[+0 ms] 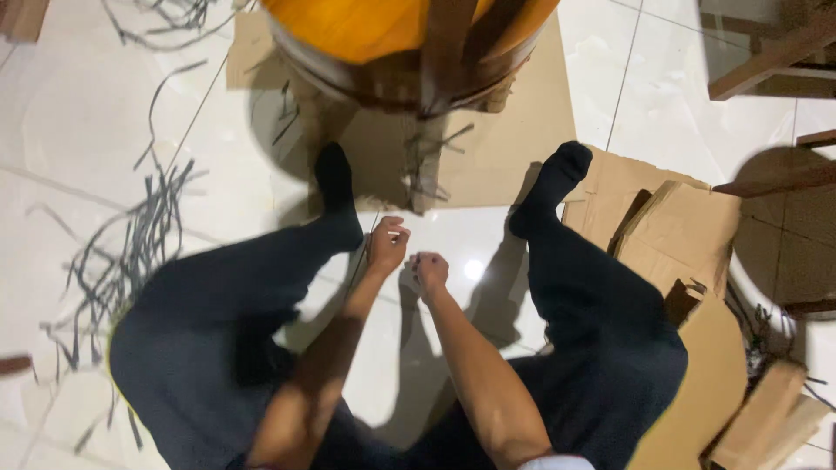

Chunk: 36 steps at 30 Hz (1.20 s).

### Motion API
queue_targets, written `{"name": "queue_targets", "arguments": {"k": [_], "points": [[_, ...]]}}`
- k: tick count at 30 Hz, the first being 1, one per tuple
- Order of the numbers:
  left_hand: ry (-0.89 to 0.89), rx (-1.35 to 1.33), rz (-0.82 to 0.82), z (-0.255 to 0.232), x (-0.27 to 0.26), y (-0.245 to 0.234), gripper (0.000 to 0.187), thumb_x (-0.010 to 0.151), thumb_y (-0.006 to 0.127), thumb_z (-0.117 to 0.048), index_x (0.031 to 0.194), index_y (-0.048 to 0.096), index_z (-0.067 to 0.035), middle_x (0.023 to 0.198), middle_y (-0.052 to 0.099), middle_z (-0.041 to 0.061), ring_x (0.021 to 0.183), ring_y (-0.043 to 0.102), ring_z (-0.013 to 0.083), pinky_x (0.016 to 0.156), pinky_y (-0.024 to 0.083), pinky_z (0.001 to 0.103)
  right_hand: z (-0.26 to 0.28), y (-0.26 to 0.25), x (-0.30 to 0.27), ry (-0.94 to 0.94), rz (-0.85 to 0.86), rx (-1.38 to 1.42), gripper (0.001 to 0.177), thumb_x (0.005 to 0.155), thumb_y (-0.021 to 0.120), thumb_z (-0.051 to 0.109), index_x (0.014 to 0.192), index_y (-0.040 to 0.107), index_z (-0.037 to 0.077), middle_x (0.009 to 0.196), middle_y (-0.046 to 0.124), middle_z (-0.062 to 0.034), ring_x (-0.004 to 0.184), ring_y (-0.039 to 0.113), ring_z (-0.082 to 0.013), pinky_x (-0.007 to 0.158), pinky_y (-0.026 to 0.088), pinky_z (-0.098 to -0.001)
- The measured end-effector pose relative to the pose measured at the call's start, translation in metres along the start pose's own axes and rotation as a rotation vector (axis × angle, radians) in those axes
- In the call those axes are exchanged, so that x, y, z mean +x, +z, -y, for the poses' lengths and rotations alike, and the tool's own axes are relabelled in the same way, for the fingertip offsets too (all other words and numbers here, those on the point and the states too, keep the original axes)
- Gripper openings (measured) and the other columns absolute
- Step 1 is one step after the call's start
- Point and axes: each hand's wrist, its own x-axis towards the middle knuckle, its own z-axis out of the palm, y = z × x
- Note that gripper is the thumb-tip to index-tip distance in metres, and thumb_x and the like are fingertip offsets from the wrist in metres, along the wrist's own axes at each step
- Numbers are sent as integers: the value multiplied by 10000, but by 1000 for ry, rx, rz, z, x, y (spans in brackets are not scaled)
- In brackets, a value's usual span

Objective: Wrapping a wooden stool with cardboard and securing it with plastic ties for transport.

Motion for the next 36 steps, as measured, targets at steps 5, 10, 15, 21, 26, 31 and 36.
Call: {"name": "queue_targets", "arguments": {"k": [5, 10, 15, 21, 26, 31, 36], "points": [[50, 149, -46, 2, -35, -47, 234, 852, 757, -149, 1080, 704, -138, 941, 735, 86, 866, 758, 292, 734, 636, 363, 36, 19, -56, -364, 86, -193, 260, 956, 582, 275, 1043, 751, 98, 902, 759, -133, 768, 729, -239, 632, 605, -358], [9, 245, -223, 32, -60, -88, 237, 916, 686, -172, 1151, 675, -144, 1090, 653, 93, 998, 709, 374, 881, 574, 499, 56, 50, -152, -566, 348, -359, 256, 997, 570, 285, 1130, 719, 124, 1115, 745, -142, 882, 737, -294, 778, 599, -418], [-187, 472, -322, 51, -101, -182, 401, 938, 676, -244, 1307, 635, -91, 1343, 530, 119, 1288, 547, 347, 1097, 416, 490, 40, 80, -215, -715, 560, -485, 263, 1013, 527, 120, 1215, 685, 61, 1201, 709, -197, 919, 749, -304, 820, 593, -434], [-377, 629, -655, 105, -133, -262, 427, 920, 637, -175, 1330, 601, -62, 1353, 569, 233, 1304, 499, 449, 999, 386, 620, 28, 103, -232, -703, 728, -596, 210, 1032, 517, 112, 1143, 680, 38, 1140, 711, -195, 904, 748, -315, 727, 602, -412], [-469, 661, -677, 142, -129, -248, 305, 854, 673, -222, 1154, 726, -241, 1596, 332, 166, 1459, 354, 397, 1024, 431, 508, 18, 113, -232, -751, 772, -603, 178, 1026, 520, 93, 1074, 685, 46, 1053, 718, -192, 840, 751, -282, 656, 601, -370], [-533, 670, -661, 144, -132, -235, 310, 861, 677, -239, 1163, 679, -171, 1530, 372, 158, 1393, 396, 359, 1042, 389, 460, 16, 114, -235, -742, 769, -597, 180, 1021, 535, 84, 1070, 703, 41, 1023, 718, -201, 813, 743, -281, 632, 606, -339], [-547, 749, -723, 150, -136, -227, 249, 828, 664, -229, 1072, 717, -217, 1361, 535, 133, 1203, 528, 317, 976, 398, 461, 13, 112, -233, -742, 747, -596, 181, 1018, 538, 83, 1055, 712, 51, 1002, 726, -194, 779, 738, -275, 611, 608, -335]]}}
